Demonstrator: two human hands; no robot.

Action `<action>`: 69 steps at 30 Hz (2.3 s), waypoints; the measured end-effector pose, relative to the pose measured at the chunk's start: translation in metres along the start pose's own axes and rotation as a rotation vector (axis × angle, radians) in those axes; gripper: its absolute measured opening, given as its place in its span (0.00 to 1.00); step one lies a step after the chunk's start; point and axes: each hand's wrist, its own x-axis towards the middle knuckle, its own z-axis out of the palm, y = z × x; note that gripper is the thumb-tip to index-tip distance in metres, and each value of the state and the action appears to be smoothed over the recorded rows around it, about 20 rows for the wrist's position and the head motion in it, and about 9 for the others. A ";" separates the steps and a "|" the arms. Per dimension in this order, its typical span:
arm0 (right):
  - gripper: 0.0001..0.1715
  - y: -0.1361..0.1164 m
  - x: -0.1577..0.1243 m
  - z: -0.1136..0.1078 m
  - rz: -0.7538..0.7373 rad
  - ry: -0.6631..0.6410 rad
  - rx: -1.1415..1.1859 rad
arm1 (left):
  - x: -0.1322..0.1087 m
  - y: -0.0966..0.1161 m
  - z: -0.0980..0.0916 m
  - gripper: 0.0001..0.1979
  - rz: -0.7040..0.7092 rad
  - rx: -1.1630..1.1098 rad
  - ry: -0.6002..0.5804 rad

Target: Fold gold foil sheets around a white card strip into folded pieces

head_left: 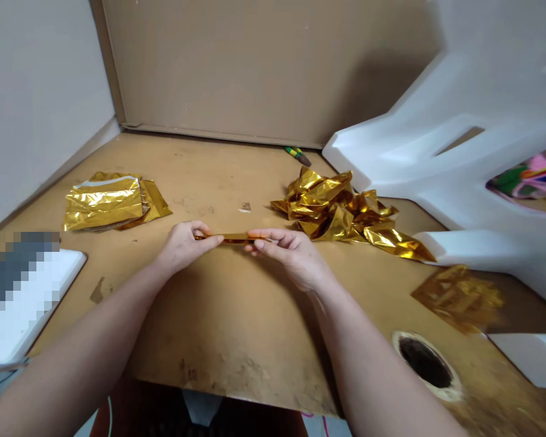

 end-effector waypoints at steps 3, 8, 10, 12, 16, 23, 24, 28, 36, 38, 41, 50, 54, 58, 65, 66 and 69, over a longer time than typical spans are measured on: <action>0.21 0.000 0.000 -0.001 -0.007 0.006 -0.038 | 0.002 -0.006 0.001 0.12 0.060 -0.004 -0.002; 0.22 0.000 0.000 -0.002 -0.013 0.019 -0.080 | 0.006 -0.014 -0.001 0.15 0.176 0.065 0.009; 0.22 0.000 0.000 -0.001 -0.009 0.028 -0.082 | 0.008 -0.015 -0.002 0.15 0.222 0.100 0.013; 0.22 0.000 0.000 0.000 0.000 0.041 -0.079 | 0.008 -0.016 -0.003 0.14 0.260 0.125 0.010; 0.21 0.000 0.001 0.002 0.020 0.074 -0.102 | 0.008 -0.017 -0.003 0.12 0.313 0.180 0.029; 0.14 0.008 0.004 0.002 0.015 0.122 -0.226 | 0.004 -0.015 -0.002 0.09 0.369 0.268 0.087; 0.13 0.009 0.004 0.002 0.015 0.121 -0.239 | 0.004 -0.015 -0.002 0.09 0.371 0.275 0.092; 0.12 0.010 0.005 0.003 -0.002 0.127 -0.281 | 0.002 -0.015 -0.001 0.09 0.382 0.269 0.099; 0.11 0.013 0.005 0.004 -0.067 0.127 -0.450 | 0.003 -0.017 -0.001 0.13 0.383 0.254 0.066; 0.12 0.015 0.006 0.004 -0.097 0.115 -0.537 | 0.004 -0.018 -0.002 0.14 0.377 0.278 0.050; 0.13 0.016 0.006 0.004 -0.156 0.109 -0.693 | 0.004 -0.019 -0.003 0.16 0.362 0.312 0.043; 0.17 0.014 0.004 0.005 -0.198 0.066 -0.984 | 0.002 -0.014 -0.002 0.14 0.300 0.348 0.022; 0.17 0.014 0.005 0.006 -0.181 0.060 -1.036 | 0.004 -0.016 0.001 0.14 0.280 0.310 0.000; 0.16 0.015 0.005 0.007 -0.188 0.064 -1.036 | 0.004 -0.016 0.003 0.12 0.245 0.247 -0.008; 0.15 0.018 0.006 0.007 -0.187 0.080 -1.039 | 0.004 -0.016 0.007 0.12 0.178 0.152 -0.039; 0.15 0.018 0.006 0.007 -0.185 0.081 -1.038 | 0.004 -0.016 0.008 0.11 0.169 0.126 -0.041; 0.15 0.018 0.006 0.008 -0.172 0.089 -1.026 | 0.003 -0.014 0.010 0.09 0.124 0.041 -0.047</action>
